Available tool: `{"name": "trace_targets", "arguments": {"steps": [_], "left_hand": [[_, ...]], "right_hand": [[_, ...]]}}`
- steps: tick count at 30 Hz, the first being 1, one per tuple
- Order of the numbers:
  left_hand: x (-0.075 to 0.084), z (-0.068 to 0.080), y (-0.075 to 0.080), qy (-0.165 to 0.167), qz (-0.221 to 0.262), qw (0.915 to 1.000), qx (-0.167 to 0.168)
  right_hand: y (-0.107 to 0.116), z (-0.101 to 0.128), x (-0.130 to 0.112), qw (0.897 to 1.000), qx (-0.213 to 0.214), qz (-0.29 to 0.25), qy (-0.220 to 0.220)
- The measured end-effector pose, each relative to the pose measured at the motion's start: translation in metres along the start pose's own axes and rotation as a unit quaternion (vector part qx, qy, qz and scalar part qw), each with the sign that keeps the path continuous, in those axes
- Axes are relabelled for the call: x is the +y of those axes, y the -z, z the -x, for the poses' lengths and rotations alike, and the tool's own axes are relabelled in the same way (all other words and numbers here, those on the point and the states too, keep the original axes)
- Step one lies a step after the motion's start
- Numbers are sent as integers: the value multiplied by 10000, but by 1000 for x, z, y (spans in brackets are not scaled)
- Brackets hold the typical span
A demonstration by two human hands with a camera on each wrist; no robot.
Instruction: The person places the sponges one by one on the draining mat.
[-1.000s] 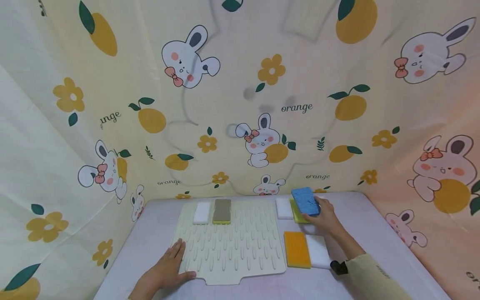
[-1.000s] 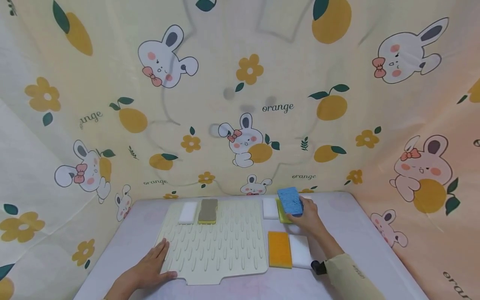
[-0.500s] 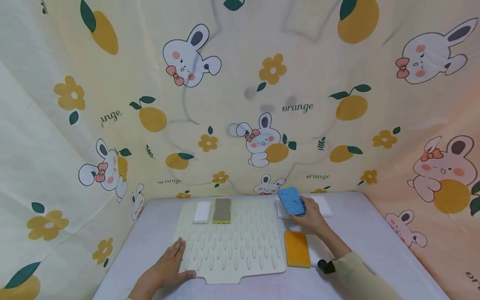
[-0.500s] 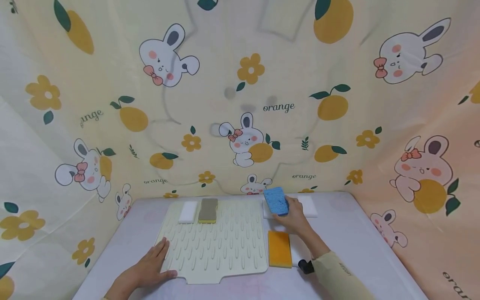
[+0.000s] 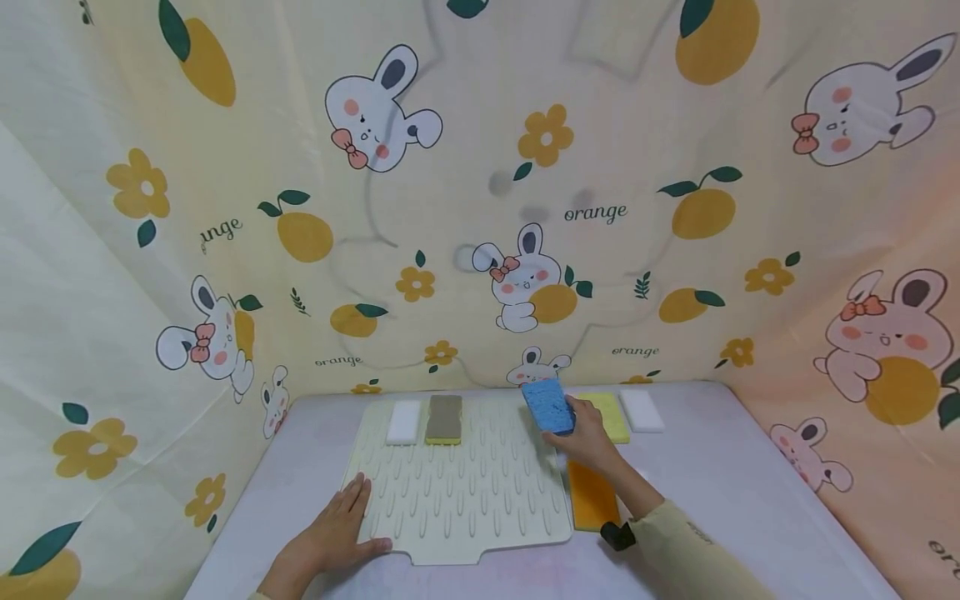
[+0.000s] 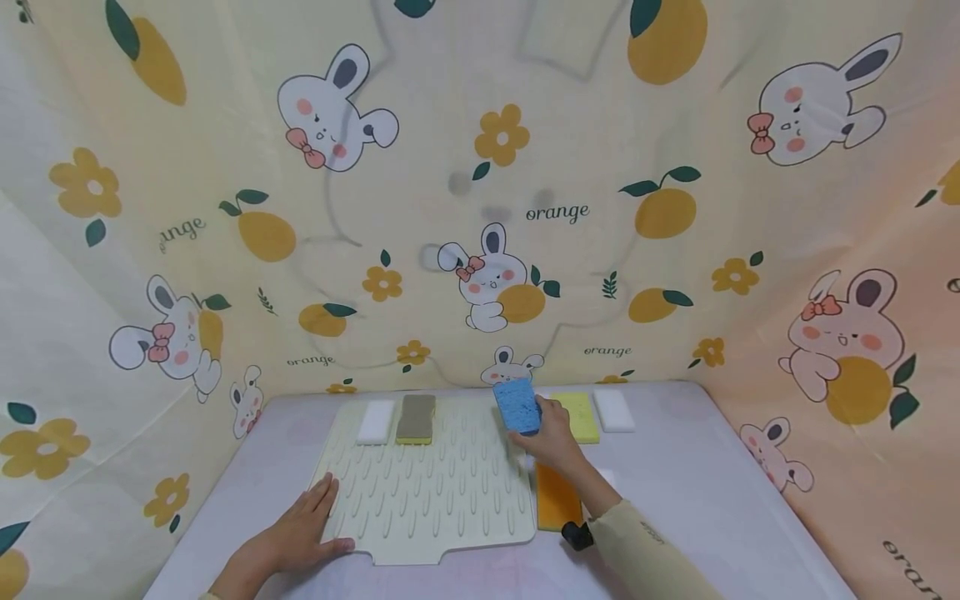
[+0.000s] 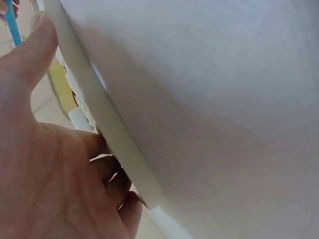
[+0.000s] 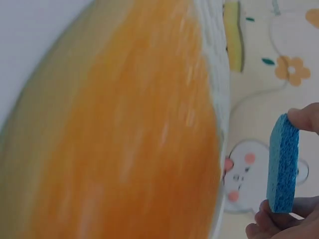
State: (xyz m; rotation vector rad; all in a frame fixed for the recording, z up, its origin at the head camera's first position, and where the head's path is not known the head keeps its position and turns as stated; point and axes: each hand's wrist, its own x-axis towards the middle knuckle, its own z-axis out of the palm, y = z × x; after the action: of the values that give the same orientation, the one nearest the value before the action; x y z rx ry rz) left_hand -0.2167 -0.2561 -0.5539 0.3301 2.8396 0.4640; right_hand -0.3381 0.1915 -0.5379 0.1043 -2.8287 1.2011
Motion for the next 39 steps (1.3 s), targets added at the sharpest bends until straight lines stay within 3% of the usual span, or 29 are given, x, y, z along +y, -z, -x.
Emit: {"name": "trace_targets", "arguments": {"steps": [11, 28, 39], "left_hand": [[0, 0, 1, 73, -29, 10000, -58], [0, 1, 2, 3, -22, 10000, 2], [-4, -1, -2, 51, -31, 10000, -24]], "right_hand": [[-28, -2, -27, 9995, 15, -254, 193], [-70, -5, -60, 9979, 71, -633, -94], [-91, -11, -63, 9966, 177, -751, -295]]}}
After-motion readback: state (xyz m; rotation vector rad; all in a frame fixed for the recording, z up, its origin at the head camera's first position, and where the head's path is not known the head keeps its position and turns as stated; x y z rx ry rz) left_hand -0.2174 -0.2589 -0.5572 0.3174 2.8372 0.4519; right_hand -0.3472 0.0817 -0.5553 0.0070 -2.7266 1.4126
